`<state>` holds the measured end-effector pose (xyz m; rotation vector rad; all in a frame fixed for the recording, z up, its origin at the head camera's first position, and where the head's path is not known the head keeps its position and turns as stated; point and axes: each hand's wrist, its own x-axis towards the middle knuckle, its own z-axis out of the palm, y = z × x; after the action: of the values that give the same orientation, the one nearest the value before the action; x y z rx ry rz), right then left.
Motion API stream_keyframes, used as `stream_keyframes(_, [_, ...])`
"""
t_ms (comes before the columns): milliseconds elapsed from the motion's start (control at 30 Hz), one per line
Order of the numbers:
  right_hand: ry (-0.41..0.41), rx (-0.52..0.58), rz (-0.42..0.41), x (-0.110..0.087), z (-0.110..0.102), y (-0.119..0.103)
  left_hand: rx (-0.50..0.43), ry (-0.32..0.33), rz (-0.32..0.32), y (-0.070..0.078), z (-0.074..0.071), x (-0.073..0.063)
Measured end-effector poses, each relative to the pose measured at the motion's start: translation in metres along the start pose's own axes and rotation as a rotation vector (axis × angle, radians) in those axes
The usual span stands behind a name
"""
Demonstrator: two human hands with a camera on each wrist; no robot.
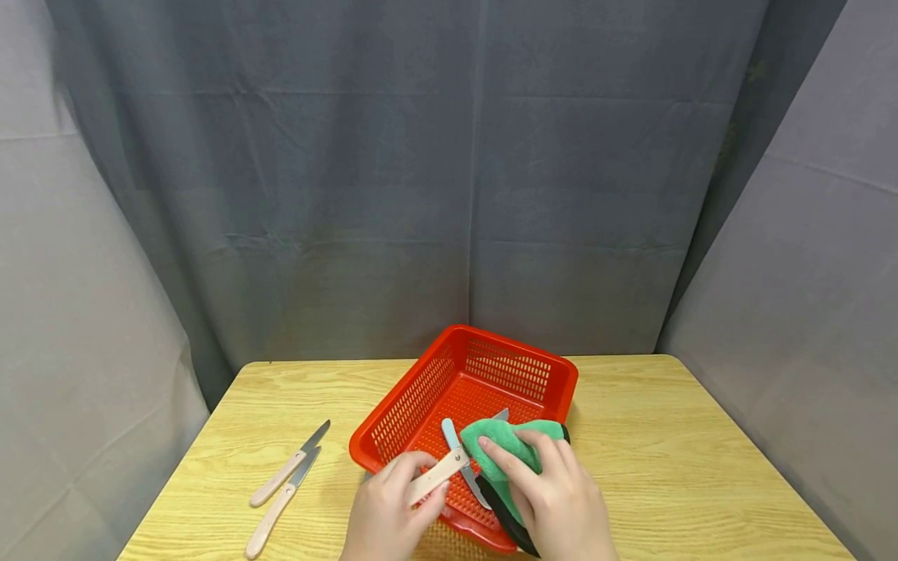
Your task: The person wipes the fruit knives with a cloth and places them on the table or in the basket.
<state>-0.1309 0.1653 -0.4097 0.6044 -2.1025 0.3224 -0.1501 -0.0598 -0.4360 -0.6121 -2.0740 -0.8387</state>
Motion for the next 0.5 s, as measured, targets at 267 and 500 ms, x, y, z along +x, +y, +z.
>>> stream_keyframes(267, [-0.031, -0.011, 0.096, -0.002, -0.001, 0.009, -0.006, -0.007, 0.021, 0.0, -0.001, 0.001])
stream_keyframes(500, [0.025, -0.05, 0.111, -0.002, -0.002, 0.019, -0.02, -0.005, 0.037, 0.0, -0.001, 0.0])
